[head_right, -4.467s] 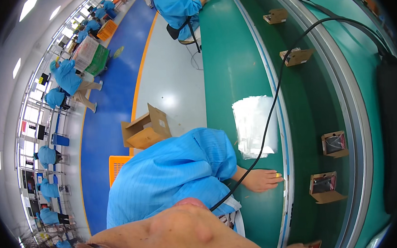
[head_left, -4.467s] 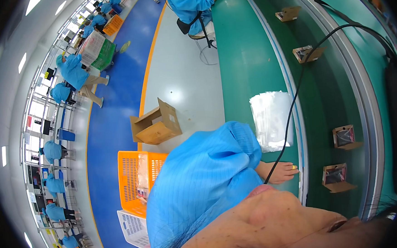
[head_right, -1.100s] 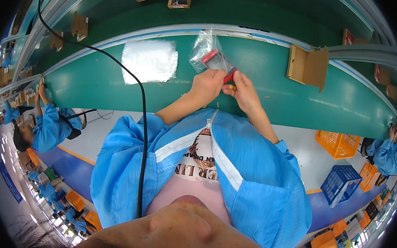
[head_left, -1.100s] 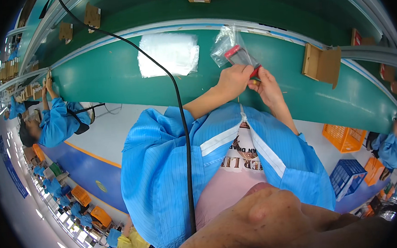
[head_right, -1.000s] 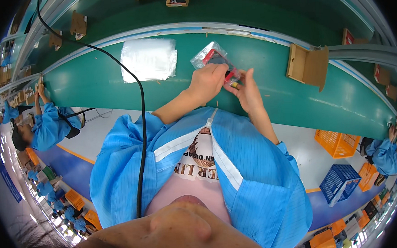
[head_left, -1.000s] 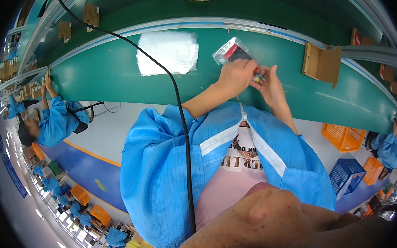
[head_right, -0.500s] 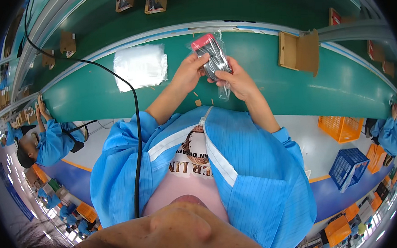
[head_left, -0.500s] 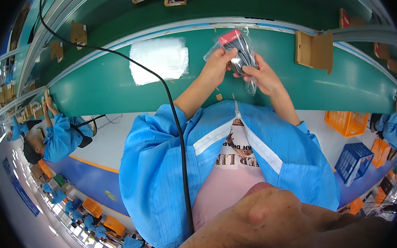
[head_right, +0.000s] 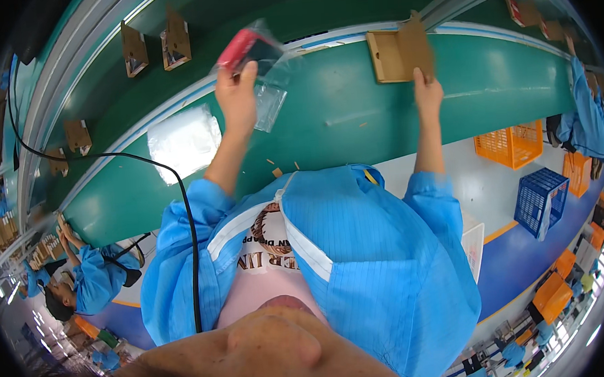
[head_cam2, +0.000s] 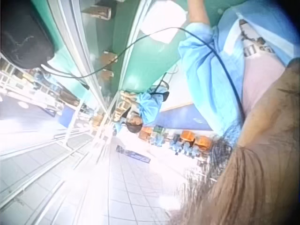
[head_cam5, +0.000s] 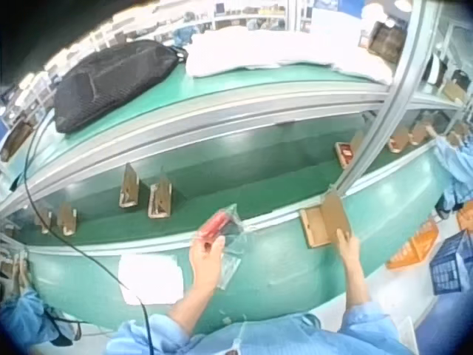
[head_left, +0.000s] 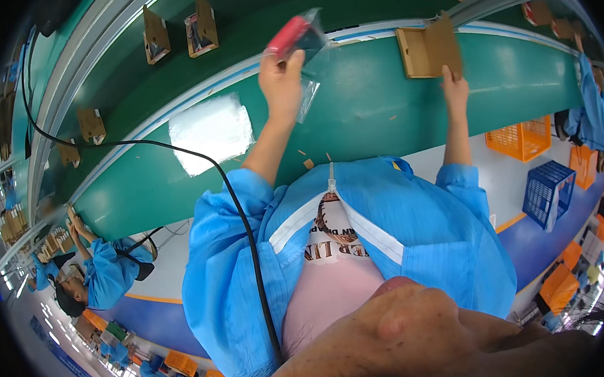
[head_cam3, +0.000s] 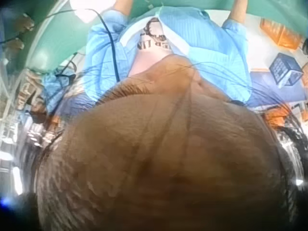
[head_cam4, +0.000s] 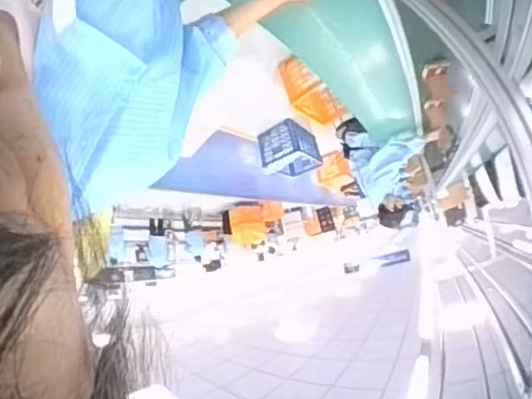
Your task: Packaging electronic devices into plastic sleeves and cardboard boxes on an assembly line.
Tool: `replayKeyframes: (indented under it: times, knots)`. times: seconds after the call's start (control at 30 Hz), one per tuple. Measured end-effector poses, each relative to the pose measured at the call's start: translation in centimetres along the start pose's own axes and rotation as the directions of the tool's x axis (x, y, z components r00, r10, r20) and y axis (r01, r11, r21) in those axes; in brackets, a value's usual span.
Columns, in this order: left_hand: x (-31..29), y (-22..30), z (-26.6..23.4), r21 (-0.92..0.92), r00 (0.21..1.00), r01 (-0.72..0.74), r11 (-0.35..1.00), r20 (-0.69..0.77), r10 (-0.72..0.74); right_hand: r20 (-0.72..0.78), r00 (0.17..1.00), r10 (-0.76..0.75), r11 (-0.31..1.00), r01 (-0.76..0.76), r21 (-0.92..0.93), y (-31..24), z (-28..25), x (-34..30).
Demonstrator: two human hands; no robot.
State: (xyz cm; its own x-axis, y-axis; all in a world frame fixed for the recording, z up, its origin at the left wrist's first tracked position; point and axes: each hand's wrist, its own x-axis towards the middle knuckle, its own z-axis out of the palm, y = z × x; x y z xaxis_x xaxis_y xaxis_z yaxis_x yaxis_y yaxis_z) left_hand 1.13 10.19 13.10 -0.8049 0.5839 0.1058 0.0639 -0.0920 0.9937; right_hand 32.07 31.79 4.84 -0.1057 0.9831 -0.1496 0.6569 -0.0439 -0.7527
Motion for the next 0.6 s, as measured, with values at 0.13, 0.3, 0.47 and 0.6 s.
replayKeyframes:
  times: [0.13, 0.3, 0.47, 0.6]
  knots:
    - [0.1, -1.7, 3.3, 0.391, 0.834, -0.546, 0.741, 0.163, 0.528, 0.040, 0.954, -0.299, 0.947, 0.301, -0.109, -2.5, 8.2, -6.3]
    - [-4.2, -8.0, 3.1, 0.479, 0.928, -0.286, 0.830, 0.355, 0.115, 0.096, 0.887, -0.453, 0.891, 0.455, 0.000, -7.2, 11.4, -12.3]
    - [-2.7, -8.4, 3.1, 0.546, 0.963, 0.102, 0.832, 0.154, -0.219, 0.132, 0.897, -0.421, 0.905, 0.425, 0.003, -7.1, 11.1, -12.0]
    - [-0.5, -6.3, 3.3, 0.903, 0.927, -0.253, 0.348, 0.329, -0.179, 0.153, 0.897, -0.414, 0.906, 0.422, -0.021, -7.8, 11.0, -12.0]
